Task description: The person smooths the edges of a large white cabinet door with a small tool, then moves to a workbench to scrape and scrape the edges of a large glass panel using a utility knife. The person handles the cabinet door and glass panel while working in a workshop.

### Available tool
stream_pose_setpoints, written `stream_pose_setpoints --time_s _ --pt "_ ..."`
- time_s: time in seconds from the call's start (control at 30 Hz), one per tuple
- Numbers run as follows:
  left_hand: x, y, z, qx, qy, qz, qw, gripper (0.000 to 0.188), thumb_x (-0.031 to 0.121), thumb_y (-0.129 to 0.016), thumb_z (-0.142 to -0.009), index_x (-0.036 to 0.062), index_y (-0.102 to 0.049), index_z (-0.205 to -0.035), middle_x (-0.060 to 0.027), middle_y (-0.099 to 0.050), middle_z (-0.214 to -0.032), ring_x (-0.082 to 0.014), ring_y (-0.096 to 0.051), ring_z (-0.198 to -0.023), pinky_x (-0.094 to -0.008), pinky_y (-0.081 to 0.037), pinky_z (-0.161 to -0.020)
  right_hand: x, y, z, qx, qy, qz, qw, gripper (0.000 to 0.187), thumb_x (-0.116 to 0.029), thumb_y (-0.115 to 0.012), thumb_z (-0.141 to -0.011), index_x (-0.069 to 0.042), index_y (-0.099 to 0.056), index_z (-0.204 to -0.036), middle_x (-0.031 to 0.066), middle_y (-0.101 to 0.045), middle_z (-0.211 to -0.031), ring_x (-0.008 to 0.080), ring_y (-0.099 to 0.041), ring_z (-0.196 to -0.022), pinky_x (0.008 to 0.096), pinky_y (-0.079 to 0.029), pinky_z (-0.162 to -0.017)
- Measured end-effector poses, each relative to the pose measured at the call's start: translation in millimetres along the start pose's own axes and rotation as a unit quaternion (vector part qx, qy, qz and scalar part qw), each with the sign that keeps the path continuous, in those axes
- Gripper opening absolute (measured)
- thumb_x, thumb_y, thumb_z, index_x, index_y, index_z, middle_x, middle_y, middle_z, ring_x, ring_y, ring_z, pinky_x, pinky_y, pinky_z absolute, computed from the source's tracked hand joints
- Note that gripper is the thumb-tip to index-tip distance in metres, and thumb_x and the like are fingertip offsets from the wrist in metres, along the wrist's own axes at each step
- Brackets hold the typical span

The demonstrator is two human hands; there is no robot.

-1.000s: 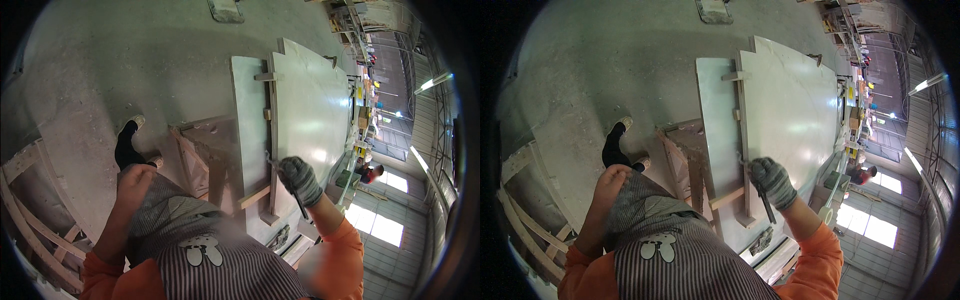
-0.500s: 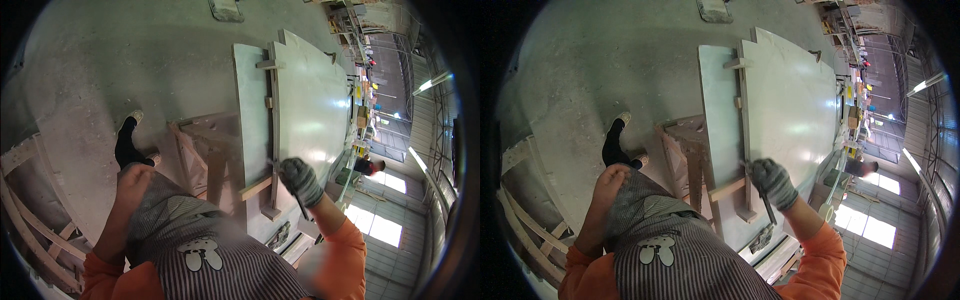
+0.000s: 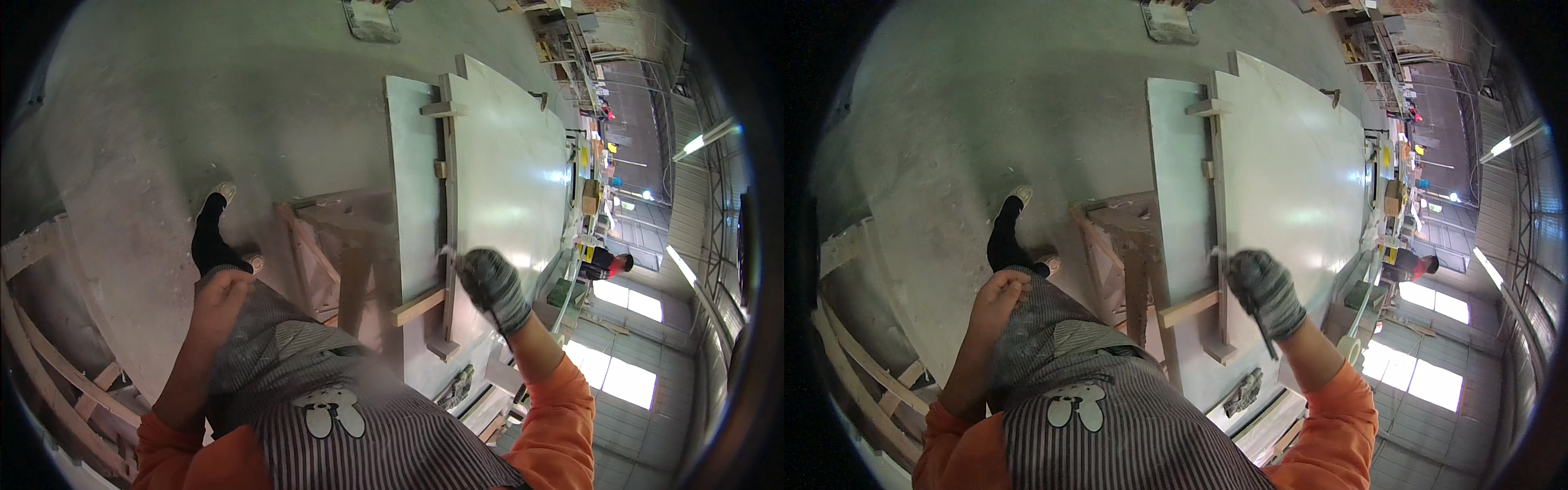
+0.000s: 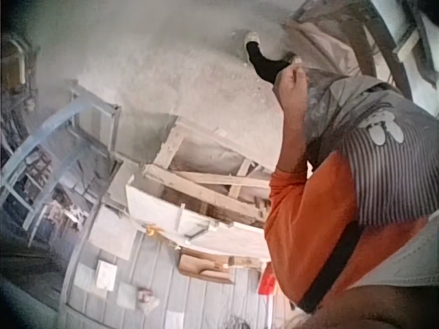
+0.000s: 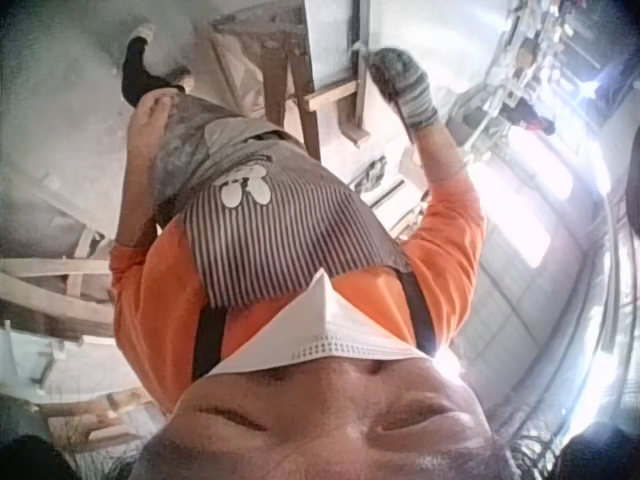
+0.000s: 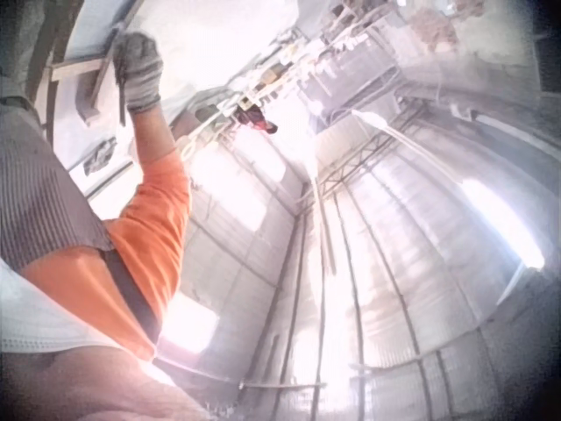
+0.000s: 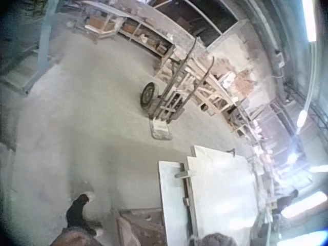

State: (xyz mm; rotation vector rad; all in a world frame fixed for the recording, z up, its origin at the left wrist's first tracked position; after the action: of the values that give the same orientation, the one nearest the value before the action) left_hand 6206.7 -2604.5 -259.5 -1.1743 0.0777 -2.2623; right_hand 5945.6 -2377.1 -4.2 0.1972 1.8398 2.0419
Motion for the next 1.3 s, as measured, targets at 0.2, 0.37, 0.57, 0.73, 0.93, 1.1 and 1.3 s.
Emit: stream_pose_setpoints --time_s 0.2,0.37,0.57,0.73,0.93,1.1,1.3 --pt "-3.5 12.1 6.8 0.021 0.003 -0.006 1.0 0.021 0.015 -0.051 -0.101 0.002 -0.062 -0.113 -0.0046 -0.065 -0.1 -0.0106 -0.057 -0.086 -0.0258 -0.048 -0.079 22.1 9.4 -79.7 0.041 -0.007 0.026 0.999 0.021 -0.002 -0.067 -0.08 -0.003 -0.063 -0.101 0.015 -0.066 -0.092 0.0346 -0.065 -0.08 0.039 -0.055 -0.07" --pt "-12.6 18.9 5.8 0.027 0.015 0.012 0.999 0.021 0.016 -0.051 -0.102 0.0028 -0.062 -0.113 -0.0047 -0.065 -0.1 -0.0111 -0.057 -0.085 -0.0262 -0.049 -0.079 20.8 4.6 -97.1 -0.003 -0.016 0.055 0.998 0.018 -0.002 -0.066 -0.084 -0.004 -0.063 -0.101 0.0144 -0.064 -0.092 0.0345 -0.064 -0.083 0.0403 -0.054 -0.073" --pt "-10.1 13.7 -0.4 0.021 -0.029 -0.003 0.999 0.021 0.018 -0.052 -0.101 0.0027 -0.061 -0.113 -0.0056 -0.065 -0.101 -0.0116 -0.058 -0.086 -0.0268 -0.049 -0.08 3.8 -14.1 -89.8 -0.128 -0.043 0.142 0.981 0.025 -0.013 -0.063 -0.081 -0.008 -0.061 -0.105 0.0145 -0.063 -0.097 0.035 -0.062 -0.091 0.0443 -0.052 -0.078" --pt "-5.5 13.8 1.5 0.022 -0.017 -0.002 1.0 0.021 0.018 -0.052 -0.101 0.002 -0.061 -0.112 -0.0056 -0.065 -0.102 -0.0119 -0.058 -0.087 -0.028 -0.049 -0.082 -9.3 4.3 -95.5 -0.036 0.024 0.143 0.989 0.021 -0.011 -0.059 -0.085 -0.005 -0.062 -0.105 0.0155 -0.063 -0.098 0.0348 -0.061 -0.09 0.0447 -0.052 -0.081" --pt "-8.2 13.4 1.6 0.018 0.001 -0.001 1.0 0.022 0.018 -0.052 -0.101 0.0013 -0.061 -0.113 -0.006 -0.065 -0.102 -0.0122 -0.059 -0.088 -0.0288 -0.049 -0.082 -1.2 -17.8 -70.2 -0.146 0.0 0.14 0.979 0.02 -0.01 -0.058 -0.085 -0.007 -0.063 -0.104 0.0142 -0.063 -0.096 0.0348 -0.062 -0.087 0.0433 -0.052 -0.076" --pt "-8.3 14.4 5.9 0.01 -0.02 -0.025 0.999 0.022 0.018 -0.051 -0.101 0.0012 -0.061 -0.113 -0.0072 -0.065 -0.103 -0.0138 -0.06 -0.092 -0.0295 -0.049 -0.083 -6.8 -5.6 -42.4 -0.104 0.008 0.038 0.994 0.02 -0.01 -0.061 -0.084 -0.006 -0.064 -0.103 0.0122 -0.064 -0.095 0.0334 -0.063 -0.084 0.0421 -0.054 -0.074" --pt "-5.2 12.0 7.0 0.005 -0.034 -0.007 0.999 0.023 0.018 -0.051 -0.101 0.0013 -0.061 -0.113 -0.0076 -0.065 -0.102 -0.0141 -0.059 -0.09 -0.0299 -0.048 -0.082 -19.9 -9.9 14.2 -0.12 0.037 0.06 0.99 0.015 0.0 -0.068 -0.08 -0.001 -0.064 -0.094 0.0135 -0.065 -0.089 0.0322 -0.064 -0.079 0.0399 -0.055 -0.066"
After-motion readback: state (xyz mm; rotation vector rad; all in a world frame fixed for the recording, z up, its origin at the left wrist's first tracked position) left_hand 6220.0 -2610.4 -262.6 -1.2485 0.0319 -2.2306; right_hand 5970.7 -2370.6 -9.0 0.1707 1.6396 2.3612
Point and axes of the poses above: each hand's wrist, its own z-axis away from the middle knuckle, its own y-axis out of the back of the hand, x = y × z, the point moved 8 cm from there along -z, towards the middle knuckle
